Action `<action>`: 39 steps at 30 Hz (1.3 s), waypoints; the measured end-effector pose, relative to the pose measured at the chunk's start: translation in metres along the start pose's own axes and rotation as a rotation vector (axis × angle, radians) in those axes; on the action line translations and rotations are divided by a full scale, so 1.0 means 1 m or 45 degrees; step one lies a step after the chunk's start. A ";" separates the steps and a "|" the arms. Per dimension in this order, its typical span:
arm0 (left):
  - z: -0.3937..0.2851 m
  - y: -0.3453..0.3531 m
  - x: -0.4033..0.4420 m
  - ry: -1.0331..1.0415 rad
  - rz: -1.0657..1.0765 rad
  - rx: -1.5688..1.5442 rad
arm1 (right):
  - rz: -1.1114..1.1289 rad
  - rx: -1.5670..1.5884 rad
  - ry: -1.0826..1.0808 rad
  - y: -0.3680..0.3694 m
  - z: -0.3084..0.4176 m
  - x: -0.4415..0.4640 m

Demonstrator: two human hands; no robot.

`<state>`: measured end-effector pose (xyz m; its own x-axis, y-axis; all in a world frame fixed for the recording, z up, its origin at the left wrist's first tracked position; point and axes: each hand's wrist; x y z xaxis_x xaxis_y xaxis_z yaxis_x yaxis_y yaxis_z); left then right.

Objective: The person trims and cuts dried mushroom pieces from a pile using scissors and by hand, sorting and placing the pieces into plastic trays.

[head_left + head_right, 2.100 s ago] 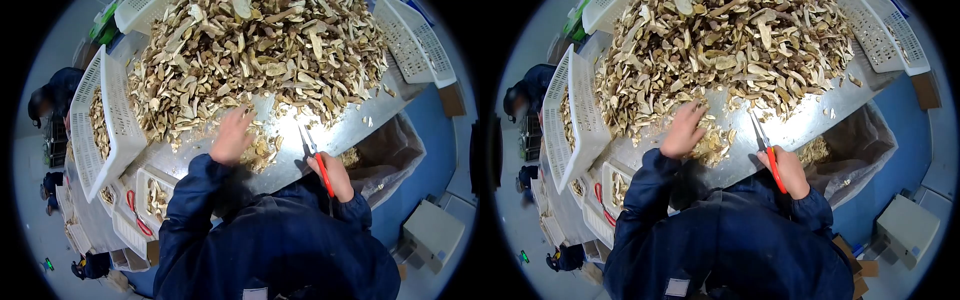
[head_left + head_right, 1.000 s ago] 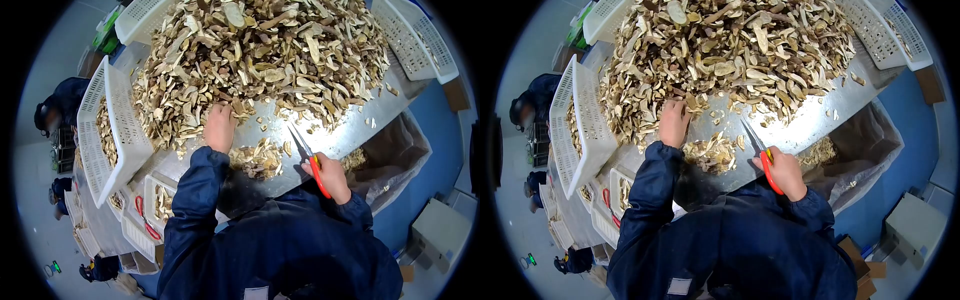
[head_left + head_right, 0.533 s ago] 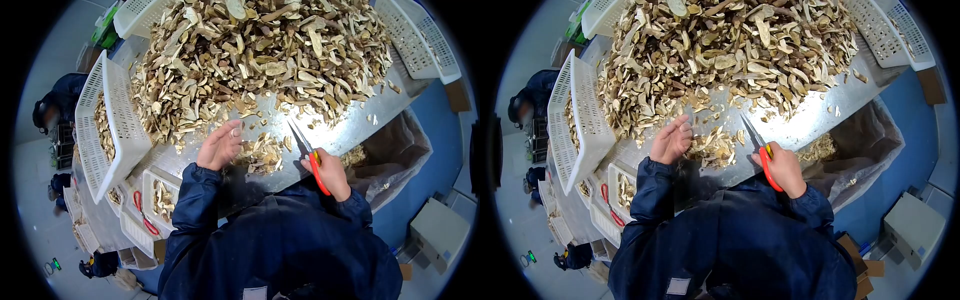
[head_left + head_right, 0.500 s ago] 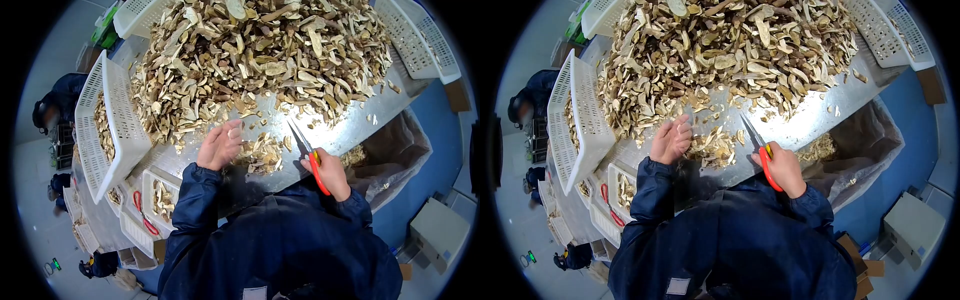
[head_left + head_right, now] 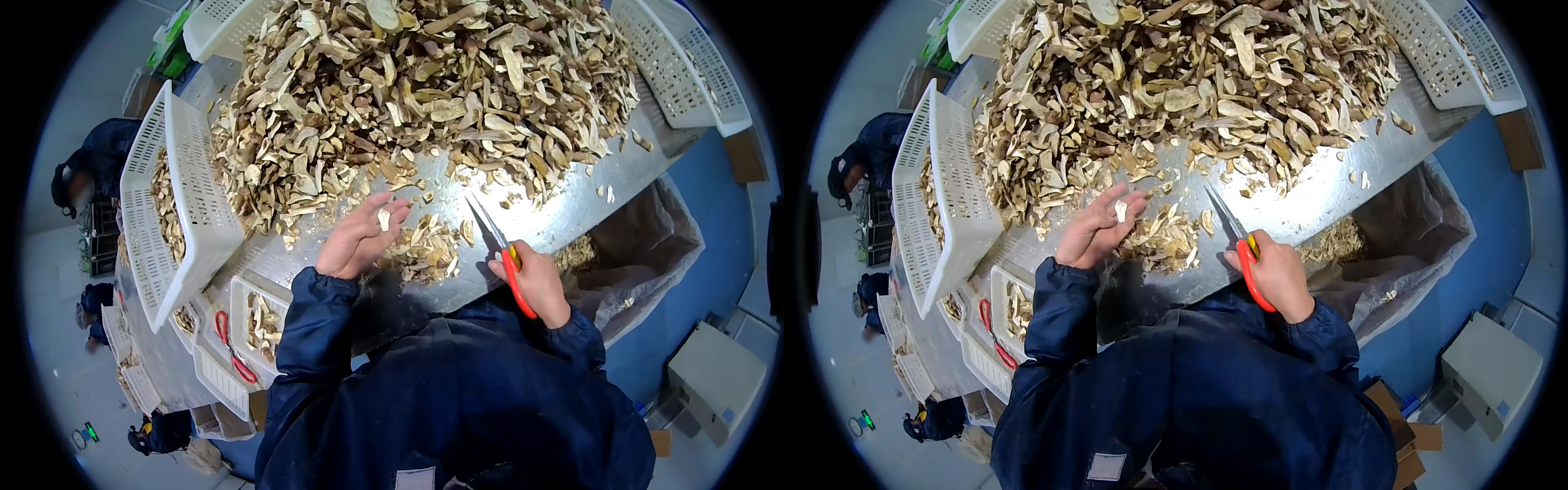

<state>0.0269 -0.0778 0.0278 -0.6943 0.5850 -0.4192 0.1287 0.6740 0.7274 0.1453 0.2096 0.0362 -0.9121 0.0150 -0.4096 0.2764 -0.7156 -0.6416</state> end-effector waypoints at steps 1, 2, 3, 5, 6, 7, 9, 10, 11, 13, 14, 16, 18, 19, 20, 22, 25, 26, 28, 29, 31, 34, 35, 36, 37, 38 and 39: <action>-0.001 0.001 -0.002 -0.002 -0.008 0.062 | -0.003 0.002 -0.006 0.000 0.000 0.000; -0.003 0.003 -0.004 -0.004 -0.017 0.124 | -0.002 0.007 -0.006 0.000 0.000 0.000; -0.005 0.008 -0.006 -0.005 -0.025 0.186 | -0.001 0.011 -0.005 0.000 0.000 0.000; -0.008 0.024 -0.010 -0.003 -0.083 0.310 | -0.010 0.002 -0.024 0.000 0.001 0.000; -0.008 0.031 -0.011 -0.001 -0.112 0.371 | -0.021 -0.011 -0.042 -0.001 0.003 -0.002; -0.007 0.036 -0.012 -0.005 -0.092 0.439 | -0.032 -0.025 -0.060 -0.002 0.006 -0.003; -0.004 0.042 -0.013 -0.018 -0.045 0.575 | 0.008 -0.017 -0.131 -0.009 0.017 -0.009; 0.000 0.042 -0.013 -0.022 -0.025 0.612 | 0.025 -0.013 -0.164 -0.013 0.024 -0.012; 0.004 0.042 -0.012 -0.025 -0.004 0.651 | 0.026 -0.014 -0.212 -0.016 0.029 -0.014; 0.008 0.049 -0.012 -0.061 -0.009 0.765 | 0.028 -0.017 -0.311 -0.018 0.037 -0.016; 0.009 0.055 -0.013 -0.094 -0.039 0.840 | 0.053 0.017 -0.311 -0.016 0.038 -0.015; 0.011 0.063 -0.015 -0.085 -0.007 0.997 | 0.065 0.019 -0.360 -0.014 0.040 -0.013; 0.013 0.065 -0.019 0.000 0.118 1.163 | 0.057 0.006 -0.409 -0.011 0.042 -0.013; 0.015 0.067 -0.020 0.012 0.090 1.139 | 0.043 -0.008 -0.434 -0.010 0.043 -0.014; 0.018 0.069 -0.021 0.024 0.063 1.115 | 0.028 -0.021 -0.458 -0.009 0.044 -0.015; 0.019 0.068 -0.021 0.012 0.068 1.110 | 0.071 -0.099 -0.413 -0.005 0.040 -0.015; 0.013 0.064 -0.022 -0.077 0.125 1.071 | 0.120 -0.143 -0.423 0.001 0.035 -0.015; 0.008 0.066 -0.023 -0.115 0.122 0.994 | 0.135 -0.146 -0.441 0.002 0.033 -0.016; -0.001 0.060 -0.020 -0.093 0.123 0.805 | 0.048 -0.018 -0.390 0.002 0.029 -0.016; -0.004 0.047 -0.017 -0.034 0.129 0.691 | 0.004 0.047 -0.364 0.002 0.027 -0.016; -0.011 0.021 -0.005 0.039 0.033 0.607 | -0.054 -0.012 -0.284 -0.003 0.021 -0.014; -0.022 -0.001 0.020 0.171 -0.208 1.073 | -0.150 -0.070 -0.232 0.003 0.004 -0.010; -0.025 -0.002 0.028 0.275 -0.240 1.480 | -0.152 -0.086 -0.230 0.006 -0.001 -0.009; -0.027 -0.002 0.036 0.380 -0.269 1.887 | -0.154 -0.102 -0.228 0.008 -0.002 -0.009; -0.027 -0.004 0.044 0.494 -0.271 2.103 | -0.157 -0.119 -0.227 0.008 -0.004 -0.008; -0.025 -0.006 0.053 0.613 -0.270 2.317 | -0.158 -0.138 -0.218 0.009 -0.005 -0.008; -0.023 -0.005 0.058 0.734 -0.265 2.530 | -0.160 -0.157 -0.206 0.009 -0.004 -0.009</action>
Point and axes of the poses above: each hand's wrist, its own x-axis towards the middle knuckle, its own y-axis out of the palm, z = x × y, and after that the axes turned 6 degrees about z, right-handed
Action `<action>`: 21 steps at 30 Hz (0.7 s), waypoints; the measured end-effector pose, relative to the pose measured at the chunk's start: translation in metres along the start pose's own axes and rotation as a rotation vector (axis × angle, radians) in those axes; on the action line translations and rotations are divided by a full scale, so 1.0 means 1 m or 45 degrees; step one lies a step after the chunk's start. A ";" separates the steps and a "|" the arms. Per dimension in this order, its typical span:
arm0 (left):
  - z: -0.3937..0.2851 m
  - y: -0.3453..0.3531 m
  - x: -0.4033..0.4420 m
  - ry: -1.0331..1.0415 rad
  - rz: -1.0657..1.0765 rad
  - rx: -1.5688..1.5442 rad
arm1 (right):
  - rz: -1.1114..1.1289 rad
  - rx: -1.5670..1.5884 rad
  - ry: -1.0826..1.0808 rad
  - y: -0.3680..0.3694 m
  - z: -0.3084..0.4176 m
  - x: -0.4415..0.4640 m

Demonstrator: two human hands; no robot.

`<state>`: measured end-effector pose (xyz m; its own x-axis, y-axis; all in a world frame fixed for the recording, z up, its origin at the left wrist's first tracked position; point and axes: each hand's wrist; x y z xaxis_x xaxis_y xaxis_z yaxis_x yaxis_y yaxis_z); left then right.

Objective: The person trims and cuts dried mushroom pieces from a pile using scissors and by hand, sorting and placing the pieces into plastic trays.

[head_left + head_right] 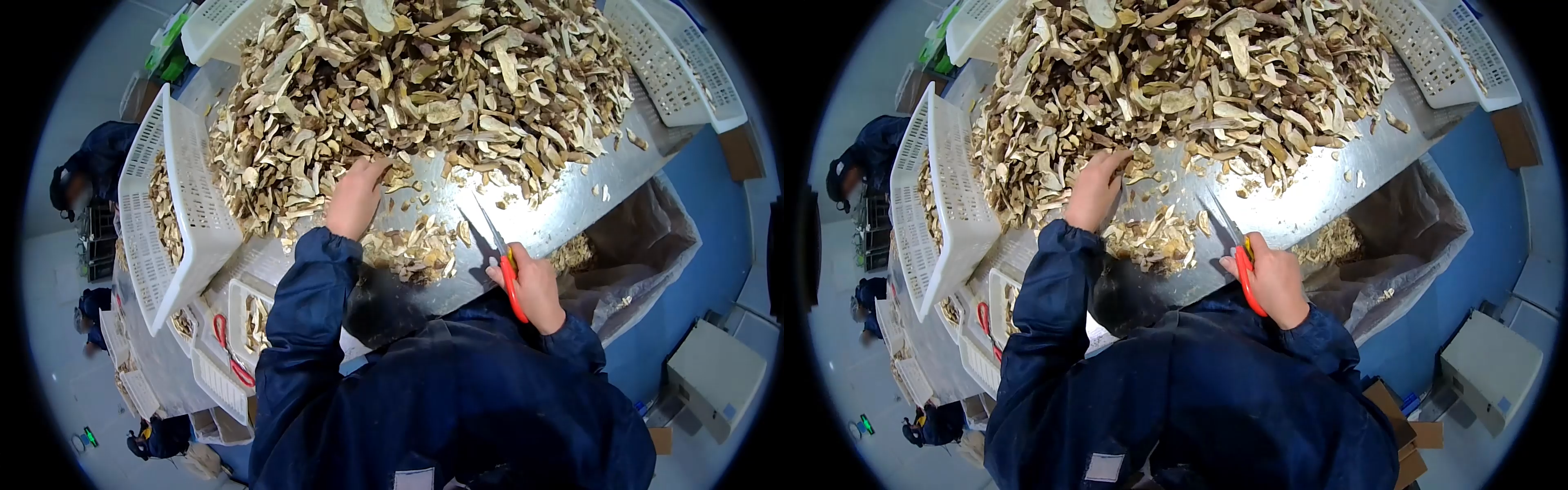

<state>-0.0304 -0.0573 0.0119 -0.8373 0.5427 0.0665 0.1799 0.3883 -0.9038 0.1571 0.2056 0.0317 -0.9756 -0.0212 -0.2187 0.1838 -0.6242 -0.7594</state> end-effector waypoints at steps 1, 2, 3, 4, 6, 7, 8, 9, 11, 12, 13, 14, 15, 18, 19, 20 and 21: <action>-0.001 0.003 0.002 -0.071 0.055 -0.090 | 0.002 -0.019 0.013 0.000 0.001 -0.001; -0.001 0.003 0.002 -0.121 0.108 -0.155 | -0.006 -0.008 0.011 -0.001 0.000 -0.001; 0.000 0.001 0.001 -0.169 0.161 -0.217 | -0.016 0.005 0.009 0.000 0.000 -0.001; 0.002 0.000 -0.001 -0.219 0.215 -0.278 | -0.024 0.018 0.006 0.000 0.000 -0.001; 0.001 -0.002 -0.009 -0.394 0.282 -0.619 | -0.037 0.026 0.009 0.003 -0.002 0.000; 0.000 -0.004 -0.015 -0.520 0.288 -0.899 | -0.039 0.029 0.007 0.004 -0.003 0.000; -0.001 -0.006 -0.022 -0.648 0.285 -1.181 | -0.036 0.029 0.008 0.004 -0.003 0.001; -0.001 -0.005 -0.027 -0.701 0.296 -1.352 | -0.034 0.027 0.006 0.004 -0.003 0.002; -0.003 -0.006 -0.035 -0.687 0.368 -1.638 | -0.026 0.028 -0.006 0.004 -0.003 0.002; -0.007 -0.009 -0.038 -0.672 0.405 -1.782 | -0.021 0.033 -0.016 0.003 -0.003 0.003; -0.015 -0.010 -0.041 -0.647 0.404 -1.840 | -0.018 0.039 -0.025 0.002 -0.001 0.003; -0.023 -0.010 -0.042 -0.662 0.403 -1.878 | 0.019 0.045 -0.027 0.000 0.000 0.002; -0.030 -0.011 -0.044 -0.678 0.403 -1.917 | 0.056 0.051 -0.029 -0.008 0.007 0.002; -0.026 -0.010 -0.052 -0.561 0.481 -2.247 | 0.085 0.133 -0.064 -0.006 0.014 0.004; -0.025 -0.010 -0.056 -0.478 0.488 -2.364 | 0.082 0.168 -0.078 -0.005 0.013 0.004; -0.023 -0.011 -0.060 -0.388 0.494 -2.480 | 0.090 0.168 -0.079 -0.003 0.012 0.005; -0.023 -0.017 -0.065 -0.489 0.372 -2.512 | 0.098 0.168 -0.076 -0.003 0.011 0.006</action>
Point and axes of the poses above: each hand's wrist, its own x-axis towards the middle knuckle, its own y-axis out of the palm, z = x × y, and after that the axes turned 6 degrees about z, right-handed
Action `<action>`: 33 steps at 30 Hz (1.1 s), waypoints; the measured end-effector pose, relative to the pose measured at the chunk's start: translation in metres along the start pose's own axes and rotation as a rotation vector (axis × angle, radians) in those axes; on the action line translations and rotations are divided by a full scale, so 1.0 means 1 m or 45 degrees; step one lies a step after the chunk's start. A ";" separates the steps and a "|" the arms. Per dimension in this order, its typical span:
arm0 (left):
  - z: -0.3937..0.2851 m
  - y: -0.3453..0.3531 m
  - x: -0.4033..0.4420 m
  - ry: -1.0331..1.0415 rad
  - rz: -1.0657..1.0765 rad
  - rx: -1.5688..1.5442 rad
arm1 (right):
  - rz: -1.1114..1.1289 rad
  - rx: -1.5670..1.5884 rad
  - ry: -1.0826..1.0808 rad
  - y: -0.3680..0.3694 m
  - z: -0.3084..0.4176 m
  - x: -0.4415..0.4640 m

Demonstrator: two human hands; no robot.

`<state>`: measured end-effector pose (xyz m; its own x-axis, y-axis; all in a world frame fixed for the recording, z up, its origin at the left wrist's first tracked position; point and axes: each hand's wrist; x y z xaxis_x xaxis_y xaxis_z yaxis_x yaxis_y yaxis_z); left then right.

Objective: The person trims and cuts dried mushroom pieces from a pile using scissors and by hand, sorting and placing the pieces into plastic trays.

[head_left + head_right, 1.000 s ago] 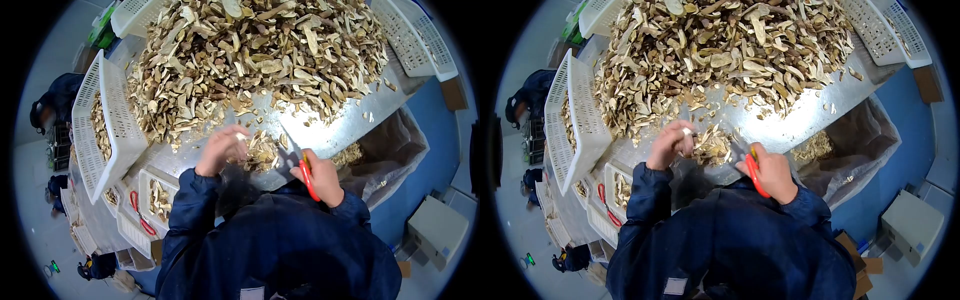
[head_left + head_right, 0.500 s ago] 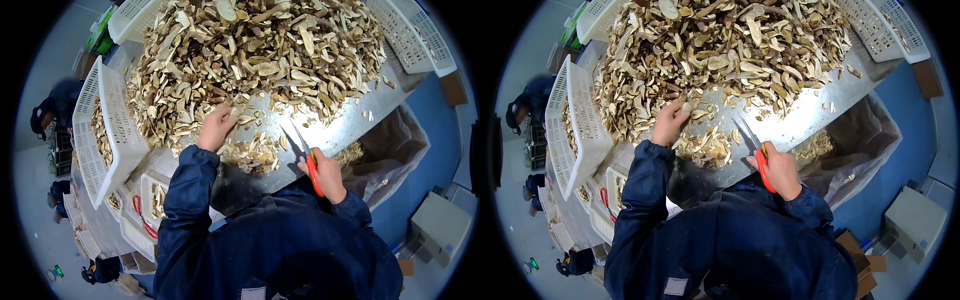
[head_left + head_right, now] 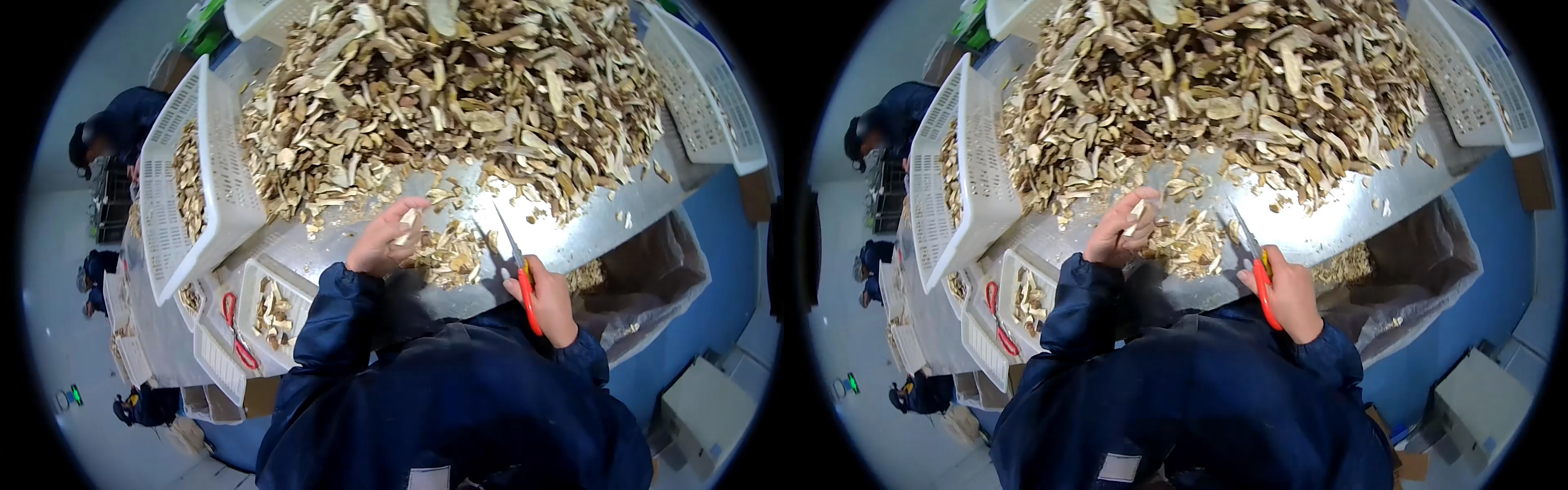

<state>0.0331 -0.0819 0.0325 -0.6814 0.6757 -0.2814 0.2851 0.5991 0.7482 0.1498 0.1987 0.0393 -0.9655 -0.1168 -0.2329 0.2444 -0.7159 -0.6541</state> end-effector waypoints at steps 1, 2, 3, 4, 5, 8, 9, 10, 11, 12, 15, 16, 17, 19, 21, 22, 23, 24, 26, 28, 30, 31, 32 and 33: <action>-0.001 -0.010 -0.005 0.100 -0.026 -0.105 | 0.007 0.000 0.007 0.000 -0.001 0.001; 0.000 -0.027 -0.011 0.197 -0.049 -0.211 | 0.036 -0.029 0.030 0.000 -0.003 0.001; -0.004 -0.030 -0.015 0.291 -0.068 -0.318 | 0.033 -0.039 0.017 0.000 -0.003 0.001; -0.006 -0.033 -0.018 0.388 -0.343 -0.425 | 0.028 -0.048 0.007 0.001 -0.003 0.002; -0.011 -0.036 -0.021 0.429 -0.463 -0.299 | 0.022 -0.058 0.002 0.001 -0.003 0.001; -0.031 -0.055 -0.022 0.534 -0.843 0.202 | 0.014 -0.095 0.004 0.003 -0.002 0.002; -0.033 -0.062 -0.020 0.558 -0.991 0.446 | 0.015 -0.097 0.007 0.003 -0.002 0.002; -0.035 -0.069 -0.017 0.578 -1.134 0.693 | 0.014 -0.099 0.011 0.003 -0.001 0.002; -0.033 -0.075 -0.013 0.583 -1.278 0.993 | 0.015 -0.101 0.016 0.003 -0.001 0.002; -0.033 -0.068 -0.006 0.582 -1.414 1.295 | 0.004 -0.097 0.005 0.004 -0.001 0.002; -0.031 -0.091 0.009 0.700 -1.526 1.809 | -0.024 -0.097 -0.020 0.006 -0.004 0.000; -0.031 -0.093 0.011 0.722 -1.473 1.770 | -0.027 -0.100 -0.028 0.006 -0.004 0.001; -0.030 -0.096 0.012 0.742 -1.419 1.731 | -0.031 -0.103 -0.035 0.006 -0.004 0.001; -0.036 -0.070 0.006 0.623 -1.144 1.189 | -0.035 -0.115 -0.037 0.007 -0.006 0.002; -0.037 -0.044 -0.001 0.507 -0.852 0.565 | -0.018 -0.113 -0.021 0.007 -0.006 0.001; -0.038 -0.031 -0.006 0.402 -0.622 0.575 | -0.002 -0.108 -0.005 0.006 -0.005 0.002; -0.034 -0.015 -0.008 0.356 -0.612 0.574 | 0.014 -0.103 0.014 0.005 -0.004 0.002; -0.027 0.006 -0.005 0.307 -0.597 0.570 | 0.006 -0.062 -0.023 0.003 0.000 0.002; -0.010 0.026 -0.003 0.246 -0.506 0.537 | -0.013 0.012 -0.086 -0.004 0.012 0.001; -0.001 0.031 -0.004 0.136 -0.394 0.546 | 0.058 0.057 -0.091 -0.011 0.023 0.001; 0.004 0.044 -0.004 0.069 -0.325 0.486 | 0.068 0.058 -0.116 -0.018 0.029 -0.001; 0.004 0.051 -0.003 0.032 -0.335 0.539 | 0.072 0.072 -0.112 -0.020 0.030 -0.001; 0.004 0.056 -0.003 -0.003 -0.349 0.593 | 0.078 0.087 -0.112 -0.022 0.030 -0.002; 0.005 0.058 -0.003 -0.037 -0.366 0.650 | 0.086 0.083 -0.106 -0.023 0.029 -0.003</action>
Point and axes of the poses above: each hand's wrist, its own x-axis towards the middle knuckle, its own y-axis out of the palm, z = x × y, and after that the axes turned 6 degrees about z, right-handed
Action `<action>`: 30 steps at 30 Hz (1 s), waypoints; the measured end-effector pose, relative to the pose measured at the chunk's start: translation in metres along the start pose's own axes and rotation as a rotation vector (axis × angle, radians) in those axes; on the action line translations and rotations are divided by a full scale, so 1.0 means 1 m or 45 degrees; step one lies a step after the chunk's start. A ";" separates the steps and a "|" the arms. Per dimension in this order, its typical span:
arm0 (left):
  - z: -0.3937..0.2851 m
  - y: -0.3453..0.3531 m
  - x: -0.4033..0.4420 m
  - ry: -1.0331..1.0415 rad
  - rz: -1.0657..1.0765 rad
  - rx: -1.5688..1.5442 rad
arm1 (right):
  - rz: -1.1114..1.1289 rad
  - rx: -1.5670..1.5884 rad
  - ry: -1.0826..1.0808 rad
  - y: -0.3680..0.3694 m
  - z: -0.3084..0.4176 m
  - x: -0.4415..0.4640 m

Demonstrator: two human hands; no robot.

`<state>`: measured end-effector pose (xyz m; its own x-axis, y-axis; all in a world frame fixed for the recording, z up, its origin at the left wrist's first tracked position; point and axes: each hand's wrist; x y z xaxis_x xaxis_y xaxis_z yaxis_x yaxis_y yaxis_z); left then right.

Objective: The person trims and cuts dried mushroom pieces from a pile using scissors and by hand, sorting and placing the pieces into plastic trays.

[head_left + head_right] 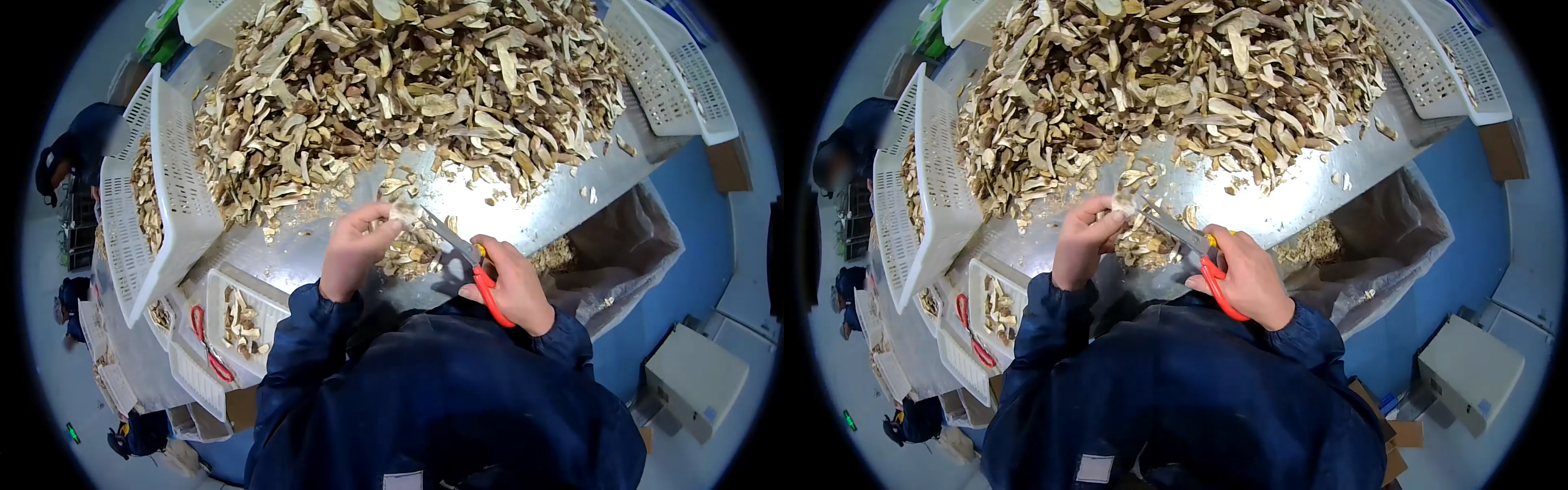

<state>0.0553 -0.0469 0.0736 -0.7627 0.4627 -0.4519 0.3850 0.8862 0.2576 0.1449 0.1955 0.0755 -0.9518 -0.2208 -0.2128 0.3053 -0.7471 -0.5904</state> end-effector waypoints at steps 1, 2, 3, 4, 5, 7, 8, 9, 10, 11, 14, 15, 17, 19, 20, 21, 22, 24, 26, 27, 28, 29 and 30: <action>0.002 0.004 0.000 0.049 -0.006 0.092 | 0.009 -0.002 0.006 -0.001 -0.002 -0.001; 0.004 0.009 0.001 0.098 -0.013 0.185 | 0.018 -0.003 0.011 -0.001 -0.003 -0.002; 0.006 0.012 0.001 0.147 -0.019 0.279 | 0.035 -0.011 0.015 -0.002 -0.003 -0.003; 0.007 0.014 0.001 0.170 -0.020 0.354 | 0.052 -0.019 0.018 -0.003 -0.002 -0.003; 0.010 0.015 0.001 0.193 -0.021 0.429 | 0.070 -0.027 0.022 -0.004 -0.001 -0.003; 0.013 0.015 0.002 0.252 -0.013 0.517 | 0.103 -0.052 0.049 -0.004 0.000 -0.003; 0.014 0.014 0.003 0.287 -0.003 0.531 | 0.122 -0.065 0.060 -0.004 0.000 -0.003; 0.015 0.013 0.003 0.322 0.004 0.544 | 0.124 -0.097 0.036 -0.002 0.000 -0.004; 0.014 0.012 0.003 0.339 0.023 0.599 | 0.126 -0.129 0.009 0.000 -0.002 -0.004; 0.012 0.010 0.003 0.355 0.041 0.654 | 0.128 -0.160 -0.019 0.002 -0.004 -0.004; 0.003 0.005 0.001 0.157 0.108 0.675 | 0.230 -0.291 -0.009 0.006 -0.008 -0.004; 0.001 0.003 -0.001 0.050 0.132 0.656 | 0.226 -0.294 -0.037 0.009 -0.009 -0.004; 0.007 -0.001 -0.001 0.027 0.155 0.561 | 0.214 -0.299 -0.091 0.012 -0.011 -0.004; 0.011 -0.005 -0.001 0.021 0.170 0.493 | 0.226 -0.206 -0.051 0.012 -0.009 -0.003; 0.012 -0.006 -0.003 0.025 0.172 0.473 | 0.233 -0.160 -0.031 0.012 -0.009 -0.003; 0.013 -0.007 -0.004 0.030 0.174 0.453 | 0.210 -0.180 -0.068 0.011 -0.008 -0.002; 0.013 -0.007 -0.005 0.036 0.171 0.433 | 0.185 -0.199 -0.105 0.009 -0.007 0.000; 0.010 -0.007 -0.007 0.052 0.168 0.394 | 0.180 -0.213 -0.134 0.005 -0.003 0.003; 0.008 -0.005 -0.010 0.101 0.138 0.425 | 0.219 -0.202 -0.114 0.001 0.001 0.004; 0.008 -0.004 -0.011 0.125 0.124 0.440 | 0.230 -0.209 -0.116 0.000 0.003 0.004; 0.010 -0.005 -0.011 0.160 0.145 0.419 | 0.240 -0.215 -0.117 -0.001 0.004 0.004; 0.015 -0.007 -0.010 0.194 0.165 0.398 | 0.252 -0.222 -0.118 -0.001 0.004 0.004; 0.017 -0.009 -0.010 0.229 0.185 0.378 | 0.247 -0.241 -0.138 0.000 0.004 0.004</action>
<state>0.0689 -0.0588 0.0611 -0.7581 0.5962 -0.2645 0.6096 0.7918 0.0375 0.1415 0.1920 0.0780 -0.8697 -0.4210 -0.2576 0.4719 -0.5563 -0.6840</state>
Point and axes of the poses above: each hand's wrist, its own x-axis towards the middle knuckle, its own y-axis out of the palm, z = x × y, and after that the axes turned 6 degrees about z, right-handed
